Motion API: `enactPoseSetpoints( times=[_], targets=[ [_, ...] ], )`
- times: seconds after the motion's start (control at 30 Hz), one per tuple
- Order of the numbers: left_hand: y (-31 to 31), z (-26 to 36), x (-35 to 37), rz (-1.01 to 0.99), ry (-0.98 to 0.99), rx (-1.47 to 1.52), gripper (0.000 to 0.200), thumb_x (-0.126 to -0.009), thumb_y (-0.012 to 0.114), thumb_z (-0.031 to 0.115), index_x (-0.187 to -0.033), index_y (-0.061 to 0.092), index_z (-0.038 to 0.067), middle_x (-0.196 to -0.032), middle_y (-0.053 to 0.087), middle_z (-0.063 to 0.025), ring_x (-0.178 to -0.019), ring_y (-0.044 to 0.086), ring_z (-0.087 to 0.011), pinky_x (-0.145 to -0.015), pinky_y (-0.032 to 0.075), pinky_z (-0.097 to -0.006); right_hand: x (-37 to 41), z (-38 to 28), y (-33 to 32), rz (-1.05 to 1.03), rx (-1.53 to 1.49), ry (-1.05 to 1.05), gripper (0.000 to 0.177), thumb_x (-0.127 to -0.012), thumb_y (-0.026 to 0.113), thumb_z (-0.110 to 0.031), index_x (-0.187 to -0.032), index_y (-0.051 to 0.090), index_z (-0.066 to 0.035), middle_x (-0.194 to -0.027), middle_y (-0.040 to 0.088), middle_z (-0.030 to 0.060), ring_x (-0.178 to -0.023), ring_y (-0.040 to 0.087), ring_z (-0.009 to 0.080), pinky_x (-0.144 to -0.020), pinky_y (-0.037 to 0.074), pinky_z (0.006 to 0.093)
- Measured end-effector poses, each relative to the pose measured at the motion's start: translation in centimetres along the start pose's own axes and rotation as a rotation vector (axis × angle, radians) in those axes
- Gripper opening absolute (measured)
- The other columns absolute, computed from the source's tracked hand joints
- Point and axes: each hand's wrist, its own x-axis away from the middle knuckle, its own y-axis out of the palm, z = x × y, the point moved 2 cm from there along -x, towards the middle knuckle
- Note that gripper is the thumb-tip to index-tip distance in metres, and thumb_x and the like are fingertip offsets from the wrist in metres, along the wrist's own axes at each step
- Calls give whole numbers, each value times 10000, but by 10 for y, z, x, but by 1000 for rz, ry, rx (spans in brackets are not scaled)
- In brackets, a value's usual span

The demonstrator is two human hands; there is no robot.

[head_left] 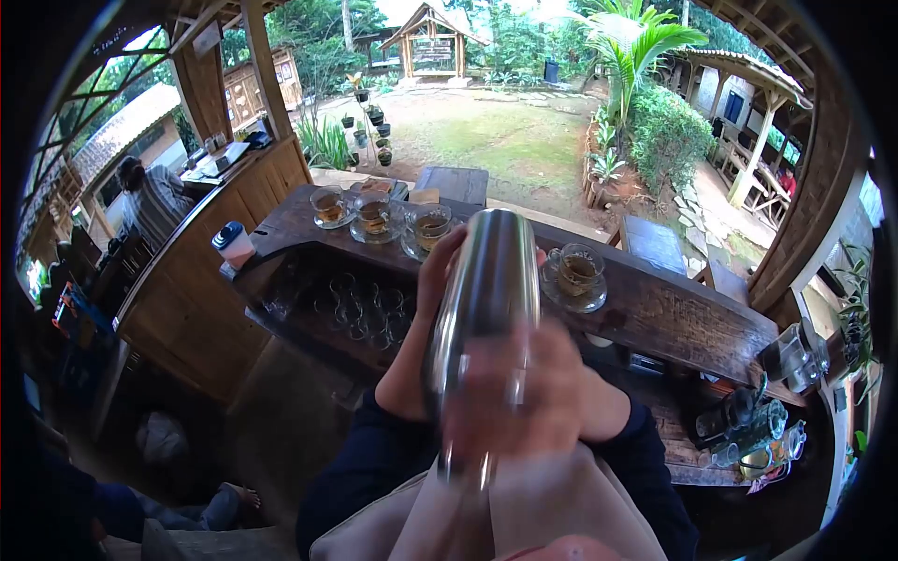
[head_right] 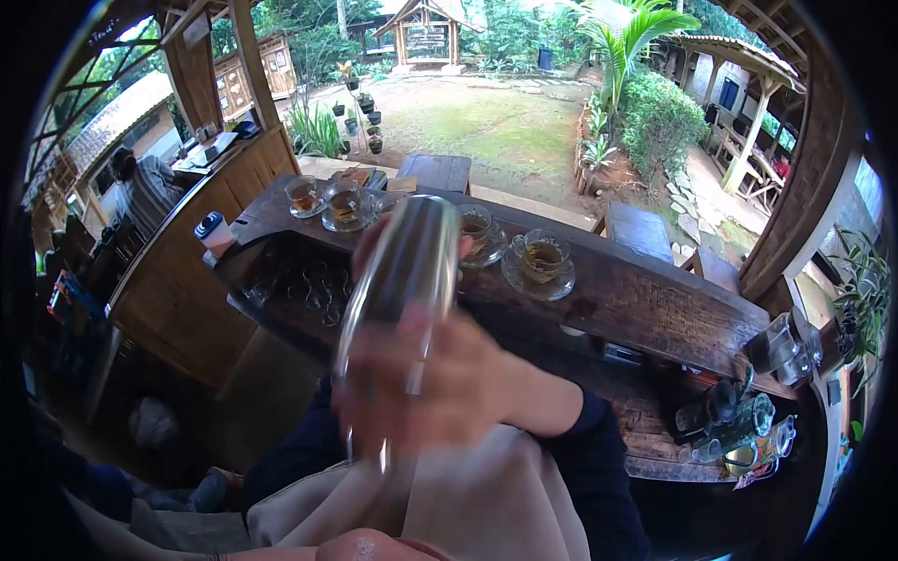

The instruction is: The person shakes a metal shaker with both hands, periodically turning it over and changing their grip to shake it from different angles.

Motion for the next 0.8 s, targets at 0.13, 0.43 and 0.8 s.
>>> enactPoseSetpoints(
  times=[0.13,0.43,0.8],
  targets=[
    [-1,2,-10,-497,24,-154,527,-856,600,347,-1287,370,148,-1371,305,-176,-981,570,-373,-794,515,-487,12,-3,4,194,24,-373,270,-733,647,-138,-999,628,-181,-1017,608,3,-997,598,185,-902,404,394],
    [-15,-11,-12,-18,-436,162,432,-918,404,377,-1157,500,30,-1129,563,-177,-1038,560,-311,-876,489,-428,9,24,-7,303,133,426,299,-708,645,-189,-992,621,-100,-1060,613,108,-1035,575,279,-856,450,391],
    [-71,-25,-8,227,-283,209,432,-915,385,309,-1179,502,-12,-1105,585,-188,-951,611,-275,-838,503,-420,39,69,11,322,-25,737,430,-673,720,-262,-1009,593,-26,-1066,594,178,-1002,585,311,-897,425,460]
  ],
)
